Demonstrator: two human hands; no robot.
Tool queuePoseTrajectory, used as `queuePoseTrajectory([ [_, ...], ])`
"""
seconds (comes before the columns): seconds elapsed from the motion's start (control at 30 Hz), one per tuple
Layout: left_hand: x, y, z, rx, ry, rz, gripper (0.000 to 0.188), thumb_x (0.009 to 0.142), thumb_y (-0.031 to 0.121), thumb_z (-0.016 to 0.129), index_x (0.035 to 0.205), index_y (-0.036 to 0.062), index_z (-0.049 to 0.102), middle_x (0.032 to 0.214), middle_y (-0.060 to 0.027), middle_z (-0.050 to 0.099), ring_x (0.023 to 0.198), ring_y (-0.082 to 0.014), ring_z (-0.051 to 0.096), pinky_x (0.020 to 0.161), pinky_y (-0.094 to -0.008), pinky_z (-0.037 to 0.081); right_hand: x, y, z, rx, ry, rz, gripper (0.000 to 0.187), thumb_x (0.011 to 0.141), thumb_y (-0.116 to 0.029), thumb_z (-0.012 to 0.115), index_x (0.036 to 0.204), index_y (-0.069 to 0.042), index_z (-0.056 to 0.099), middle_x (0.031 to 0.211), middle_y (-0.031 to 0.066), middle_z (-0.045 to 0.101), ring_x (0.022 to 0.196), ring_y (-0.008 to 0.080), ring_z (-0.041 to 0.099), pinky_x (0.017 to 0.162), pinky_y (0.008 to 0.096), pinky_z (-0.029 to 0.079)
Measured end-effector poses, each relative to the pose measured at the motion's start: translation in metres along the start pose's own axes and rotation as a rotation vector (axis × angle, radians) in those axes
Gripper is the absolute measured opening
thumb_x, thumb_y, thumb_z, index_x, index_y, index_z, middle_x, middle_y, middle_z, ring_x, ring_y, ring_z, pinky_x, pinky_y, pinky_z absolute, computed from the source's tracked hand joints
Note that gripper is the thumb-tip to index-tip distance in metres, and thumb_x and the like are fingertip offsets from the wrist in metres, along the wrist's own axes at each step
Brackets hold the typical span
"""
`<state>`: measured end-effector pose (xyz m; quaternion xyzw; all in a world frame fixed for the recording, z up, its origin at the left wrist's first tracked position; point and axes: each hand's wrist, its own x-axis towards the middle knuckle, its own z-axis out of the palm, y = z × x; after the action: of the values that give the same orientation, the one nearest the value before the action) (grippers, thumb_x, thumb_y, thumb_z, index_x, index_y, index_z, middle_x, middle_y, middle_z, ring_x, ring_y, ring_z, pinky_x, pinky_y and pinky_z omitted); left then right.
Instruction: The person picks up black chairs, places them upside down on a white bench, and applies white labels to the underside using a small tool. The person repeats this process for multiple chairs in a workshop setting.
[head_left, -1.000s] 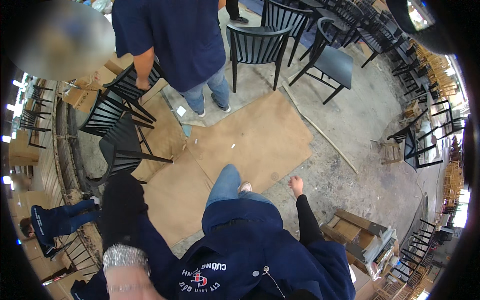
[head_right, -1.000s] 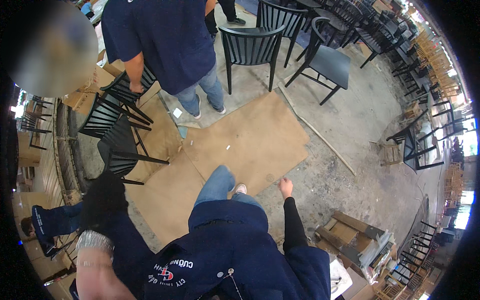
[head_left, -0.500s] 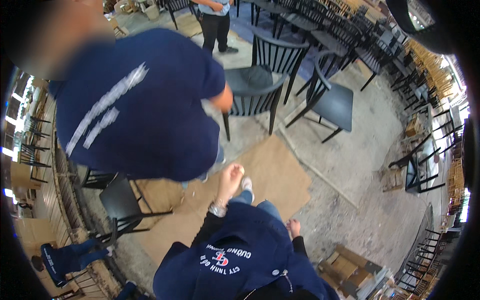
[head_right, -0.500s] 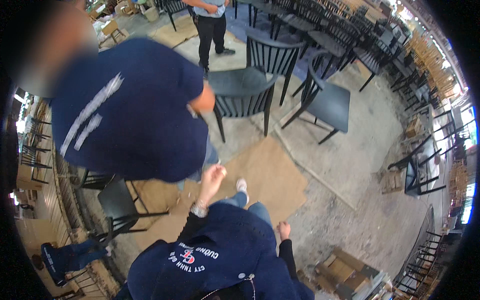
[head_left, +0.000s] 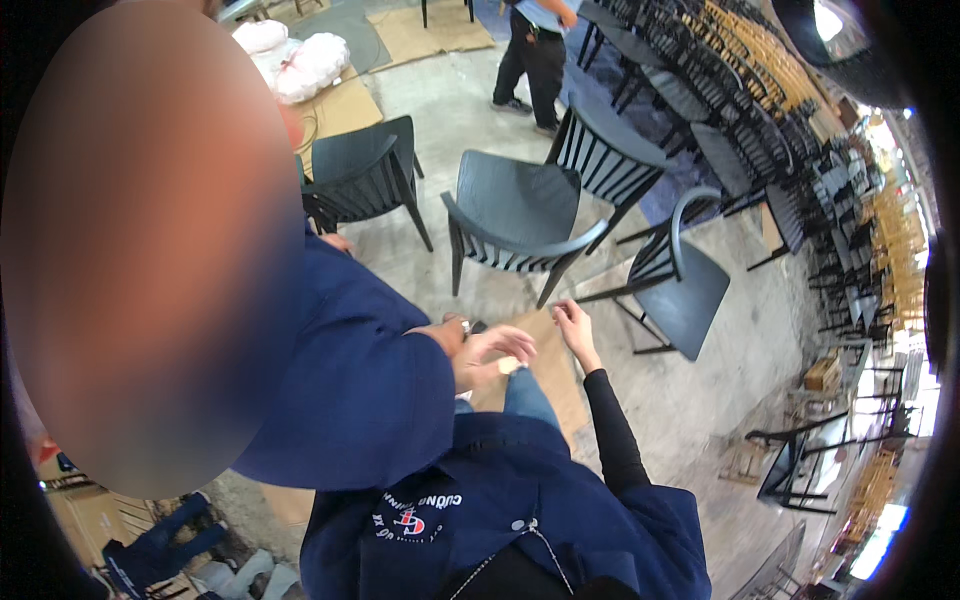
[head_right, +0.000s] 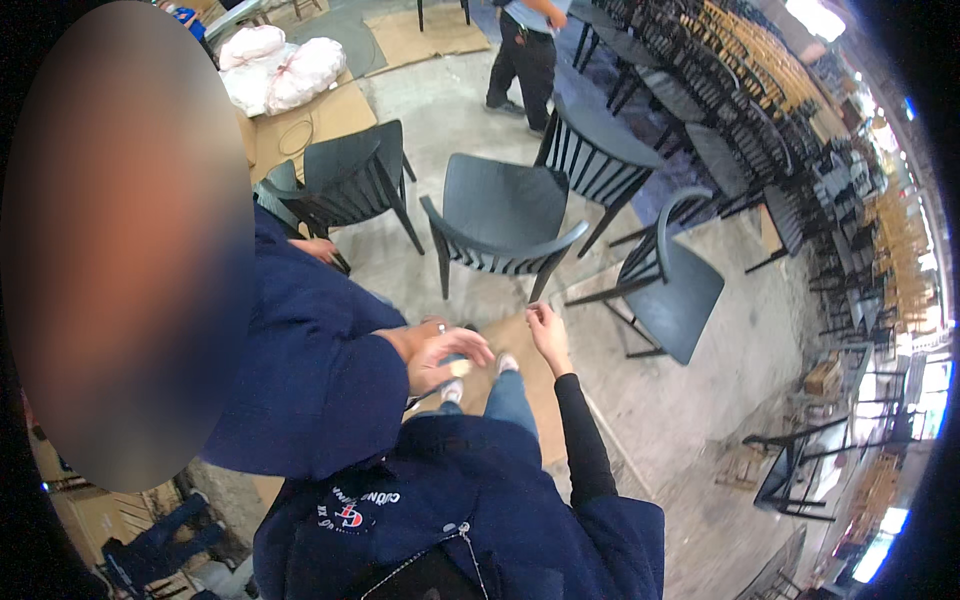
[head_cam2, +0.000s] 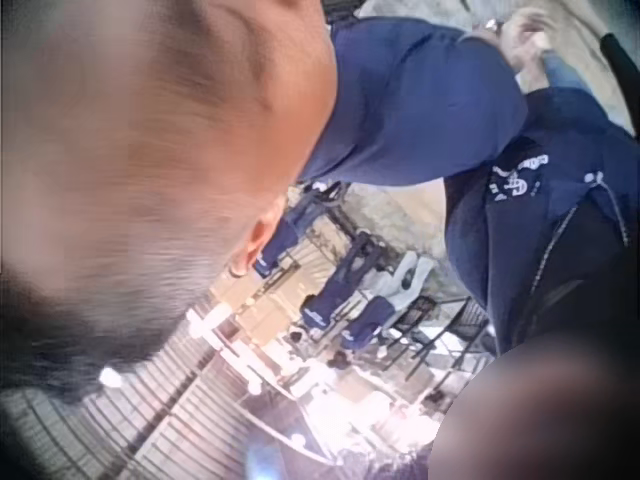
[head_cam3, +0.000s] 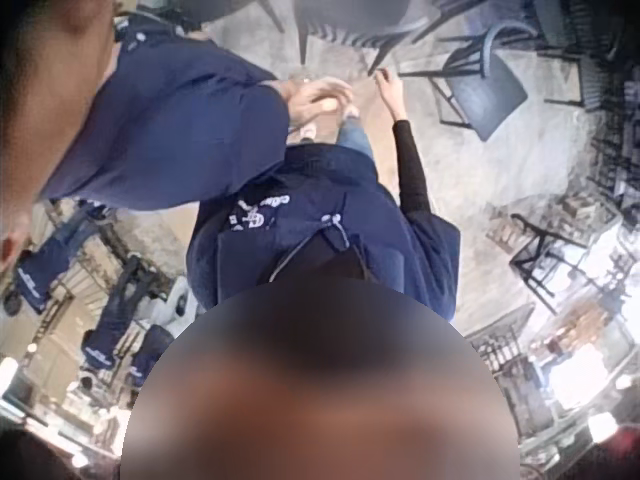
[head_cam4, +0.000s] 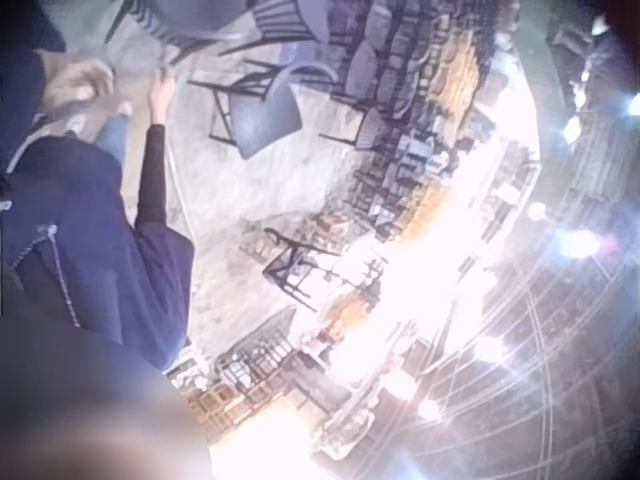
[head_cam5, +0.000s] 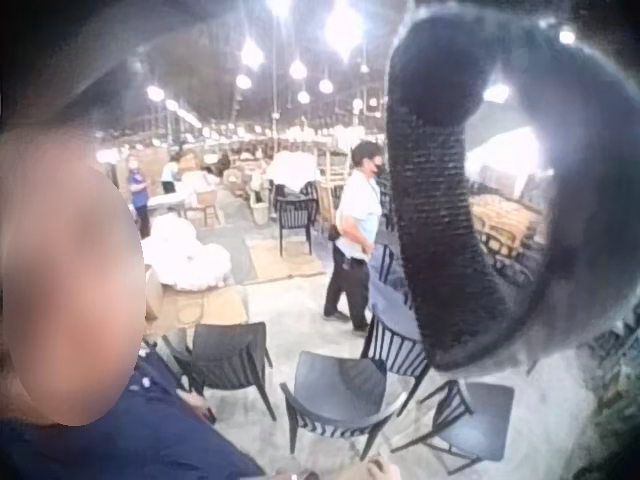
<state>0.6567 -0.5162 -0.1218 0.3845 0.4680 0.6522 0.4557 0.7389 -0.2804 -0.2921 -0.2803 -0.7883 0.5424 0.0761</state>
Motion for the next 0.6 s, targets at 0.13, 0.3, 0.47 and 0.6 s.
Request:
queuePoseTrajectory([
  [0.13,0.007,-0.012,0.001,-0.084,0.279,0.071,0.027,0.084,0.006,0.054,0.111,0.0033,0.053,0.102,-0.0044,0.059,0.093,-0.0109,0.055,0.085,-0.0262,0.042,0.045,0.012,-0.024,-0.17,-0.002,-0.081,0.025,0.084,-0.022,0.054,0.092,0.0,0.059,0.08,0.0169,0.064,0.076,0.0285,0.063,0.07,0.034,0.048],
  [0.3,0.004,-0.045,0.034,0.039,0.433,-0.03,0.02,0.088,0.008,0.052,0.107,0.0002,0.052,0.102,-0.0053,0.057,0.095,-0.0113,0.054,0.086,-0.0277,0.042,0.014,0.093,-0.03,-0.242,-0.085,0.054,0.026,0.083,-0.022,0.054,0.091,0.002,0.06,0.074,0.0134,0.064,0.067,0.0207,0.063,0.061,0.032,0.048],
  [0.47,0.021,-0.086,0.065,-0.09,0.639,-0.099,0.018,0.088,0.009,0.054,0.105,0.0011,0.054,0.096,-0.0029,0.058,0.091,-0.009,0.055,0.081,-0.0246,0.044,-0.037,0.151,-0.02,-0.179,-0.326,0.329,0.026,0.083,-0.023,0.053,0.089,0.001,0.061,0.073,0.0108,0.066,0.067,0.0188,0.064,0.062,0.0318,0.049],
  [0.6,0.034,-0.103,0.071,-0.091,0.742,-0.119,0.016,0.089,0.01,0.053,0.103,0.0007,0.054,0.092,-0.0015,0.057,0.084,-0.0078,0.055,0.076,-0.0235,0.045,-0.037,0.161,-0.013,-0.196,-0.419,0.238,0.027,0.083,-0.025,0.053,0.093,-0.001,0.062,0.076,0.0125,0.066,0.069,0.0214,0.065,0.065,0.0332,0.049],
])
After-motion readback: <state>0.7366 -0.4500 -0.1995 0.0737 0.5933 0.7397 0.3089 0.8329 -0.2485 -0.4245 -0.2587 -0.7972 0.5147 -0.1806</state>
